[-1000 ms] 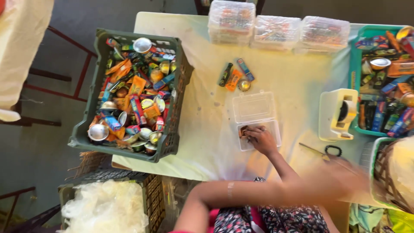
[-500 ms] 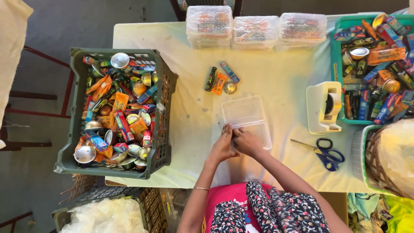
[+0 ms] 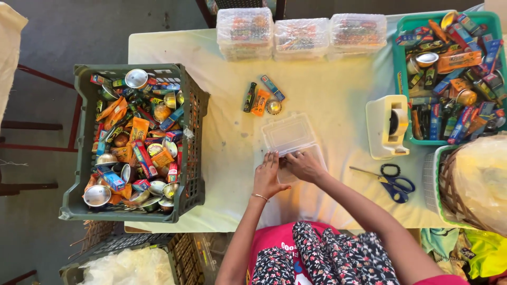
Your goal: Sorting small consumer goods and packaging them into plastic bags and boxes.
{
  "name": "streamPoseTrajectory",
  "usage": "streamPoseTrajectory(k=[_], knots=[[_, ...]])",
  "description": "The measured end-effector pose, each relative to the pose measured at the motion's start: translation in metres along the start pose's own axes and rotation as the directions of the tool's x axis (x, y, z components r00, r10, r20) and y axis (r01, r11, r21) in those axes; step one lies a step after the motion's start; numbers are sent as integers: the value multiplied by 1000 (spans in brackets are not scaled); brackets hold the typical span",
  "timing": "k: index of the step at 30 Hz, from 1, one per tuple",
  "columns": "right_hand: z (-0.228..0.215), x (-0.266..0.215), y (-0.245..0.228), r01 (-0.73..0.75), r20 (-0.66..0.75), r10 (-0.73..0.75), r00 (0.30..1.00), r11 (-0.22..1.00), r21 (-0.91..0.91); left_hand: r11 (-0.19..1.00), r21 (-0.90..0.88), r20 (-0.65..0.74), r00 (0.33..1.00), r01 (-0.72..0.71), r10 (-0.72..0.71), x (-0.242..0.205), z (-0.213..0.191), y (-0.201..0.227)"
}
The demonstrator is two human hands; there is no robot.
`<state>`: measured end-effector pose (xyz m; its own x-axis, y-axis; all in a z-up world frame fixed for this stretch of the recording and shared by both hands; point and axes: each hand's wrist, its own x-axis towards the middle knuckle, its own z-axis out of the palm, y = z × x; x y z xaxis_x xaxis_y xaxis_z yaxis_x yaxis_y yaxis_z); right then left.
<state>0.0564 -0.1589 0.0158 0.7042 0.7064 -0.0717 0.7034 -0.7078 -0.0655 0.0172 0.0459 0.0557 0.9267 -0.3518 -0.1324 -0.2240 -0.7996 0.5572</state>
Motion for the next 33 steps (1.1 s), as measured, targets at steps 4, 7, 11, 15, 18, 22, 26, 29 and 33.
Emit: streamPoseTrajectory(k=[4, 7, 11, 15, 18, 22, 26, 29, 33], knots=[[-20, -5, -3, -55, -21, 55, 998, 998, -14, 998, 56, -51, 998, 40, -37, -2, 7, 4], [-18, -19, 14, -200, 36, 198, 980, 977, 78, 987, 140, -104, 992, 83, -69, -4, 5, 12], [13, -23, 24, -403, 163, 393, 905, 915, 30, 961, 249, -222, 973, 121, -65, -11, 3, 27], [28, -11, 26, -627, 235, 621, 748, 777, -58, 941, 249, -259, 952, 229, -163, -13, 7, 42], [3, 6, 8, -719, 450, 659, 603, 694, -52, 940, 219, -272, 941, 263, -200, -10, 14, 40], [-3, 16, -6, -850, 561, 713, 420, 526, -32, 936, 235, -314, 932, 261, -181, -14, 15, 38], [10, 23, -23, -802, 598, 656, 460, 597, -38, 919, 301, -303, 939, 254, -161, -10, 32, 27], [25, 23, -50, -612, 528, 506, 682, 790, 34, 881, 399, -345, 932, 254, -112, -11, 47, 17], [-38, 8, -53, -425, 368, 310, 877, 857, 291, 904, 339, -405, 908, 260, -109, -10, 47, 14]])
